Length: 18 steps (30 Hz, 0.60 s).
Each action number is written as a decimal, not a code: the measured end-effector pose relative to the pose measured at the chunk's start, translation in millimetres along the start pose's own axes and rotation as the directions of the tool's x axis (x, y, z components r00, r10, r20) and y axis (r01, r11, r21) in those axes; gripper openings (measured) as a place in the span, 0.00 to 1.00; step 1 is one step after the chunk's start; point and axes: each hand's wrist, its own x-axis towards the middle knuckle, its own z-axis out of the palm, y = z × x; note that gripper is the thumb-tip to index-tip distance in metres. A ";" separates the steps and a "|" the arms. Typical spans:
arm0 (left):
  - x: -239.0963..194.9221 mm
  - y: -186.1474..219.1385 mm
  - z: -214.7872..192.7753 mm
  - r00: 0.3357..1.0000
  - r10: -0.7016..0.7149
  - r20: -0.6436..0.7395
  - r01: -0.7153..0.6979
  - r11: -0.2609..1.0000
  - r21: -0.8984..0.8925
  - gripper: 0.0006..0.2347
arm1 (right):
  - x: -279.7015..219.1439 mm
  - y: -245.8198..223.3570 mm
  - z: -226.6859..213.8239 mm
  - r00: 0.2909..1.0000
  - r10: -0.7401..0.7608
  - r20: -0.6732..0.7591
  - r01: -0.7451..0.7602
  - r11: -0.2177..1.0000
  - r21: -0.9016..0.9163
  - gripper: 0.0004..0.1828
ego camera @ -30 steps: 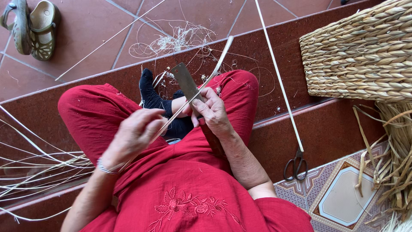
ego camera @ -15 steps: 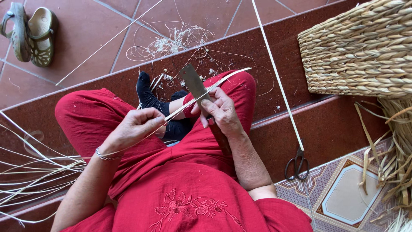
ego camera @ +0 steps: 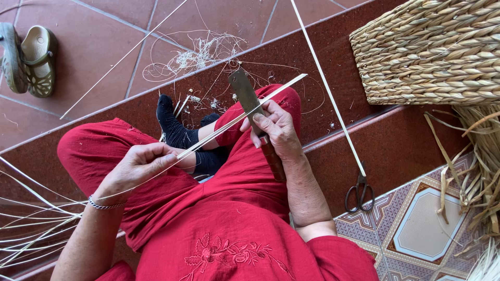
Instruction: The person sits cross-legged on a tiled floor and uses a knife to shave thin strips from bamboo rods. They repeatedly hold the rod with one hand and draw the knife along its length to remove fine shavings, occasionally adjusting the rod's position.
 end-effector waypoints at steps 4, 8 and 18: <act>-3.9 4.0 -3.4 0.999 -0.038 -0.007 0.038 0.999 0.021 0.10 | 1.7 -6.0 -10.0 0.999 -0.017 -0.027 0.016 0.999 -0.039 0.10; -9.1 10.8 -5.7 0.996 -0.086 0.005 0.086 0.996 -0.038 0.09 | 2.1 -15.5 -31.3 0.998 -0.026 -0.060 0.023 0.998 -0.050 0.13; -32.1 33.7 -25.7 0.976 -0.079 -0.204 0.100 0.991 0.094 0.08 | 6.9 -40.7 -139.6 0.843 -0.063 -0.534 0.114 0.992 0.063 0.25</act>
